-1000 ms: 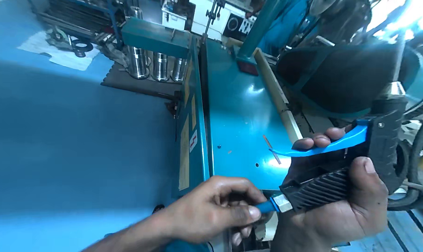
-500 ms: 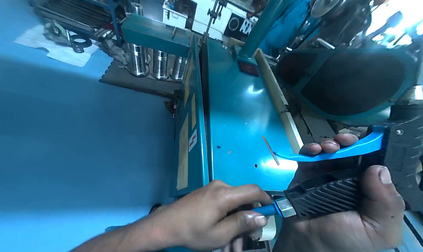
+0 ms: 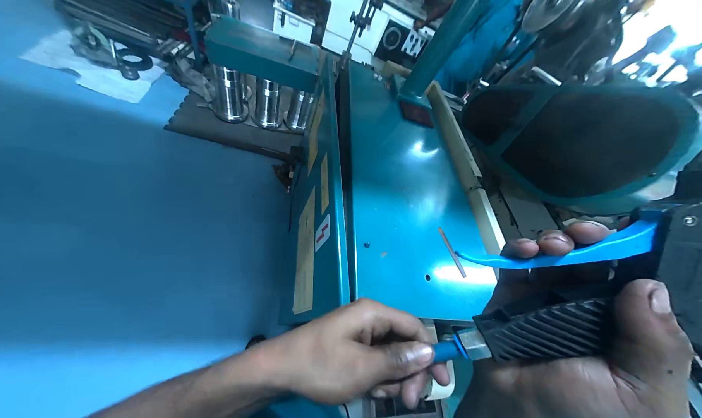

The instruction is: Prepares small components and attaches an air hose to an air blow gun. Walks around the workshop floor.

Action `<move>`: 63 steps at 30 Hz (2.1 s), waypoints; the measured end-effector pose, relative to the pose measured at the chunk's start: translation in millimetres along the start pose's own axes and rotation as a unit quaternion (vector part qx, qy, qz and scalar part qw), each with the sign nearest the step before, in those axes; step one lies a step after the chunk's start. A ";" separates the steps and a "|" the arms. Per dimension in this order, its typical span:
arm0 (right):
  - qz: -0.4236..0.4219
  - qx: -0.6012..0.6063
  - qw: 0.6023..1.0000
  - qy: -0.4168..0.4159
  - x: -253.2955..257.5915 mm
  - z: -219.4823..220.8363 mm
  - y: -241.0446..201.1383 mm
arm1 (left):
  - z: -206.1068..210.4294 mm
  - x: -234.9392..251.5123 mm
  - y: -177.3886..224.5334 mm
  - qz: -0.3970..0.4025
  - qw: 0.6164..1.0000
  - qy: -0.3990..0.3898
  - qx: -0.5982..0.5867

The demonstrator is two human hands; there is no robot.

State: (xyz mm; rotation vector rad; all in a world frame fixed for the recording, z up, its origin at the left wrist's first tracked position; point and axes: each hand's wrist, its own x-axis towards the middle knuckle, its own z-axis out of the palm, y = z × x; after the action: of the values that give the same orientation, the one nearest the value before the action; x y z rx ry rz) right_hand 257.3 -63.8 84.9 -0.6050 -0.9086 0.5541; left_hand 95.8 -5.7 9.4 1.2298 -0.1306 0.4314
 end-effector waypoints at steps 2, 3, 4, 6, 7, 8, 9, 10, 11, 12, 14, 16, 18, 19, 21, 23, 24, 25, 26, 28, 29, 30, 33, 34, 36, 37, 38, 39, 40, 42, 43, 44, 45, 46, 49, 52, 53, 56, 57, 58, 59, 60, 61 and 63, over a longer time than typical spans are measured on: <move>0.007 -0.009 1.000 -0.001 1.6 0.8 -0.2 | 4.0 -1.2 -0.8 0.030 0.996 0.039 0.079; 0.010 -0.013 1.000 0.002 2.3 2.3 -0.4 | 5.8 -1.7 -1.7 0.049 0.990 0.055 0.117; 0.011 -0.015 1.000 0.005 2.8 3.4 -0.4 | 7.0 -2.4 -2.8 0.071 0.983 0.068 0.153; 0.010 -0.016 1.000 0.008 3.4 4.7 0.0 | 8.7 -3.2 -4.8 0.106 0.968 0.091 0.208; 0.008 -0.020 1.000 0.005 3.8 4.8 0.0 | 9.9 -3.4 -5.8 0.118 0.962 0.103 0.225; 0.006 -0.023 1.000 0.002 4.0 4.9 0.2 | 11.2 -3.6 -6.6 0.126 0.958 0.111 0.234; 0.005 -0.027 1.000 -0.001 4.0 5.3 0.2 | 12.7 -4.0 -7.0 0.131 0.955 0.117 0.237; 0.004 -0.030 1.000 -0.005 3.9 5.6 0.4 | 14.3 -4.6 -6.8 0.131 0.955 0.122 0.237; 0.002 -0.031 0.999 -0.009 3.8 6.2 0.8 | 15.6 -5.1 -6.3 0.129 0.956 0.125 0.234; -0.001 -0.033 0.999 -0.012 3.6 7.1 1.1 | 16.8 -5.2 -5.9 0.126 0.957 0.125 0.228; -0.004 -0.034 0.999 -0.021 3.5 7.9 1.1 | 18.2 -5.0 -5.9 0.118 0.962 0.123 0.212; -0.015 -0.037 0.999 -0.027 4.0 9.9 1.0 | 18.3 -4.6 -4.8 0.112 0.968 0.119 0.192; -0.032 -0.039 0.998 -0.035 5.2 13.2 0.2 | 19.1 -3.9 -3.3 0.110 0.973 0.114 0.169; -0.039 -0.034 0.998 -0.037 6.2 14.7 0.1 | 19.2 -3.3 -2.6 0.111 0.975 0.112 0.156; -0.038 -0.025 0.998 -0.053 7.4 15.1 -0.4 | 19.3 -2.2 -1.6 0.105 0.981 0.104 0.123; -0.021 -0.013 0.997 -0.068 7.9 14.6 -0.8 | 19.3 -1.5 -1.9 0.092 0.988 0.094 0.084; -0.011 -0.007 0.997 -0.070 7.6 14.4 -0.9 | 19.4 -1.1 -2.7 0.087 0.990 0.091 0.065; -0.006 -0.002 0.997 -0.072 7.0 14.2 -0.6 | 19.5 -0.8 -3.9 0.083 0.992 0.087 0.045; -0.003 0.008 0.997 -0.073 6.3 14.1 -0.2 | 19.3 -0.5 -4.8 0.077 0.993 0.081 0.023; 0.002 0.027 0.997 -0.075 5.4 14.7 0.3 | 18.4 0.3 -4.7 0.060 0.996 0.065 -0.023; 0.010 0.035 0.996 -0.082 5.4 15.1 0.0 | 18.1 0.8 -4.0 0.045 0.996 0.056 -0.051; 0.017 0.043 0.995 -0.088 5.3 15.7 -0.3 | 18.1 1.2 -3.1 0.023 0.995 0.047 -0.084; 0.022 0.056 0.994 -0.094 4.9 17.3 1.4 | 18.9 2.5 -3.2 -0.040 0.979 0.030 -0.197; 0.022 0.060 0.994 -0.090 4.1 17.2 2.4 | 19.3 2.8 -3.9 -0.050 0.973 0.027 -0.225; 0.032 0.064 0.994 -0.080 1.9 15.5 3.9 | 20.6 2.6 -6.6 -0.037 0.973 0.031 -0.226; 0.034 0.062 0.995 -0.075 1.2 14.6 4.8 | 21.4 2.4 -8.2 -0.016 0.980 0.044 -0.196; 0.033 0.053 0.996 -0.066 0.7 14.1 5.9 | 22.7 2.1 -9.8 0.010 0.986 0.066 -0.153; 0.026 0.035 0.998 -0.054 -0.2 13.9 7.5 | 24.5 1.9 -10.9 0.036 0.989 0.095 -0.105; 0.015 0.012 0.999 -0.040 -1.3 14.1 9.5 | 26.3 2.0 -12.1 0.058 0.989 0.127 -0.053; -0.012 -0.029 0.999 -0.014 -3.1 15.2 14.5 | 28.3 3.4 -15.3 0.089 0.978 0.185 0.045; -0.025 -0.048 0.999 -0.005 -3.3 15.6 17.1 | 28.3 4.3 -17.7 0.100 0.970 0.206 0.084; -0.032 -0.068 0.997 0.000 -2.7 15.5 19.2 | 27.8 5.2 -19.8 0.107 0.963 0.222 0.112; -0.033 -0.086 0.996 0.005 -1.7 15.4 21.4 | 27.0 6.1 -21.2 0.108 0.958 0.233 0.125; -0.025 -0.101 0.995 0.007 0.0 14.5 23.3 | 26.2 6.9 -21.4 0.100 0.959 0.234 0.123; 0.052 -0.095 0.994 0.016 6.5 8.7 24.8 | 21.8 7.7 -13.0 0.043 0.980 0.189 0.053; 0.112 -0.041 0.990 0.071 13.0 9.9 26.6 | 13.1 7.3 -6.0 0.001 0.989 0.146 -0.029; 0.116 -0.032 0.989 0.085 14.4 11.4 26.9 | 10.9 6.9 -5.1 -0.003 0.989 0.137 -0.049; 0.124 -0.041 0.986 0.108 17.7 14.3 26.7 | 9.5 4.0 -2.0 -0.012 0.988 0.139 -0.067; 0.130 -0.049 0.984 0.113 18.7 15.3 26.4 | 10.5 3.2 -1.5 -0.012 0.987 0.148 -0.058; 0.136 -0.053 0.982 0.123 19.7 16.8 26.6 | 12.1 2.9 -1.1 -0.009 0.986 0.161 -0.041; 0.143 -0.055 0.979 0.133 20.6 18.3 27.2 | 13.8 2.8 -0.8 -0.006 0.984 0.178 -0.015; 0.150 -0.057 0.977 0.140 21.3 19.1 28.0 | 15.1 2.7 -0.8 -0.003 0.981 0.194 0.011; 0.157 -0.057 0.975 0.144 21.9 19.4 28.8 | 16.2 2.4 -1.1 -0.001 0.978 0.208 0.033; 0.170 -0.058 0.972 0.150 22.7 20.1 30.3 | 18.7 1.5 -1.8 -0.001 0.972 0.229 0.057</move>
State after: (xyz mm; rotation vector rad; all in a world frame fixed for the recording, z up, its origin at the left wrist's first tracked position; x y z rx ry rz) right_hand 246.1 -22.5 86.1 -0.9323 -0.5559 0.6968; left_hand 100.4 -23.2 14.6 1.2120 0.2941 0.7178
